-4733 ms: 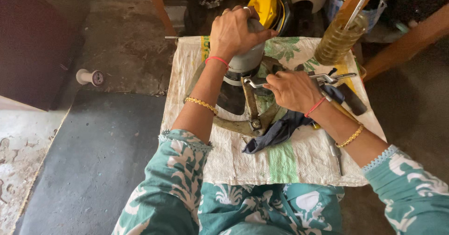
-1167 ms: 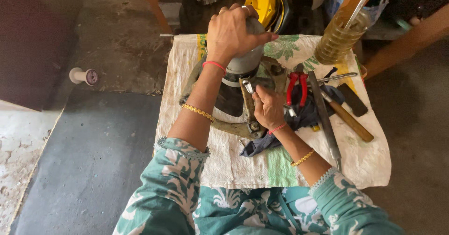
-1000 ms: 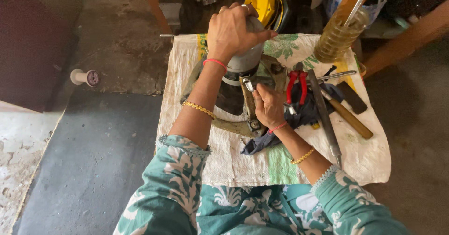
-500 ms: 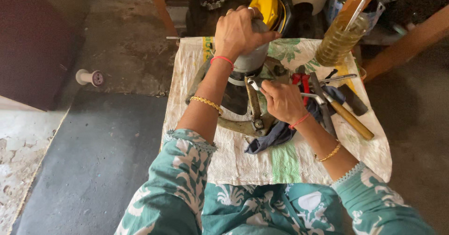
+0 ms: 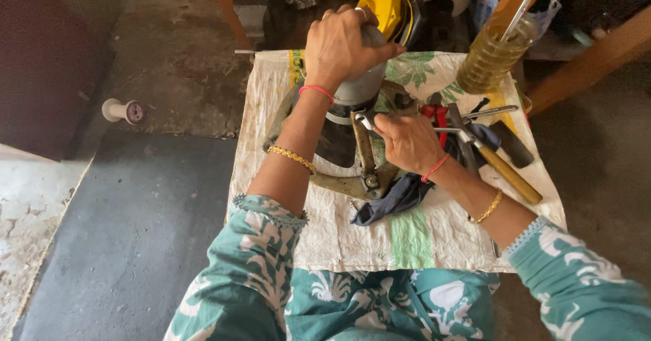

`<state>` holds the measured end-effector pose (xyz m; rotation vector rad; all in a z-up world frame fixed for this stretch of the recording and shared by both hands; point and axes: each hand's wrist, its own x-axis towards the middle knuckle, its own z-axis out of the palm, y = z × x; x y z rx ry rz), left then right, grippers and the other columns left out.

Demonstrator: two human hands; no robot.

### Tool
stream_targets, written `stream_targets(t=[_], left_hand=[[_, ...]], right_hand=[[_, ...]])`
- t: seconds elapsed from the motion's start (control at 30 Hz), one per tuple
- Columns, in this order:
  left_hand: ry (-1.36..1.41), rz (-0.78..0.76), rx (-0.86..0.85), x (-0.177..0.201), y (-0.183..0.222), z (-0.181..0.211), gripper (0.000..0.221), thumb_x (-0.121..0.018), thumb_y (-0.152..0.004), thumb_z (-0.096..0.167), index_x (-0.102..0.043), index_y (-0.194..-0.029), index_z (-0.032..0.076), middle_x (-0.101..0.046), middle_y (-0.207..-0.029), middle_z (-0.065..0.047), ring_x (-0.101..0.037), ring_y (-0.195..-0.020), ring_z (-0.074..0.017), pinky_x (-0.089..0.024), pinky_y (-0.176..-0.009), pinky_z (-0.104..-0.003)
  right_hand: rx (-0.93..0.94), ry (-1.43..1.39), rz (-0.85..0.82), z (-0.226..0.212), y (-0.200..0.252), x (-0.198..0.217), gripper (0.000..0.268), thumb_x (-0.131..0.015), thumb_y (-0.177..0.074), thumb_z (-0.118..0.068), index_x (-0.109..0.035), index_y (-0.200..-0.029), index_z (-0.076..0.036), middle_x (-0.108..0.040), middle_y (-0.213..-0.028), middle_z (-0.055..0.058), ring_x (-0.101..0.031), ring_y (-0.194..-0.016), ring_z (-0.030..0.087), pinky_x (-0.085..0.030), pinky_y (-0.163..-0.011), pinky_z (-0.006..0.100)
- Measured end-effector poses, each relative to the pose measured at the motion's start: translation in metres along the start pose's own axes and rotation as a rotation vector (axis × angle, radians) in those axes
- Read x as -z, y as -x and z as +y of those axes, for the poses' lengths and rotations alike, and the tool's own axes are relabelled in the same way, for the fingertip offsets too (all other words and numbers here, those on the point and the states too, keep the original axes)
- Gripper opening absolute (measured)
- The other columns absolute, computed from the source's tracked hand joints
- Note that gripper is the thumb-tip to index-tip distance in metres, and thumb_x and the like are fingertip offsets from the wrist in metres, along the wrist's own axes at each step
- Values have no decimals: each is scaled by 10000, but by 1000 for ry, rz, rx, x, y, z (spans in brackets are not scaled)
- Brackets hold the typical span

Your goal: The person uses a wrench to tighten bolts on a small appliance placed on a cloth-covered table. They repeatedly adjust the wrench and reposition the appliance to access different bolts, continuing the tightening process throughout the clip.

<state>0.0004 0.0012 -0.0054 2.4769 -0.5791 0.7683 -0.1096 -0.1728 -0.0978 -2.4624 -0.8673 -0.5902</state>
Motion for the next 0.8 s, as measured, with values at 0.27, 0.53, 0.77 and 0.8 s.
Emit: stream_targets(t=[0.27, 0.53, 0.77, 0.8], left_hand=[[-18, 64, -34, -4, 0, 4, 717, -852, -585, 723, -807, -961, 114, -734, -919, -107, -685, -913, -325, -518, -792, -482], [-3, 27, -17, -2, 1, 1, 717, -842, -618, 723, -805, -983, 107, -742, -959, -106, -691, -944, -314, -522, -841, -465], [-5, -11, 5, 3, 0, -1, 771, -829, -607, 744, -795, -1027, 99, -743, -982, -128, -690, -932, -336, -527, -834, -465], [-4, -14, 3, 2, -1, -1, 776, -828, -606, 747, -795, -1029, 97, -742, -986, -131, -690, -933, -338, -529, -834, -464]], right_hand=[[-139, -102, 177, 5, 16, -38, 229, -638, -959, -102, -481, -813, -22, -601, -735, 193, -617, -711, 426, -438, -604, 491], [-220, -272, 371, -4, 28, -72, 169, -606, -1017, -107, -535, -899, -8, -599, -783, 202, -621, -729, 426, -451, -598, 453], [-108, -147, 258, -22, 47, -39, 224, -621, -987, -90, -477, -831, -20, -545, -749, 197, -598, -711, 432, -436, -607, 479], [-102, -122, 250, -21, 44, -34, 213, -618, -990, -92, -480, -845, -19, -560, -766, 196, -604, -723, 432, -437, -604, 481]])
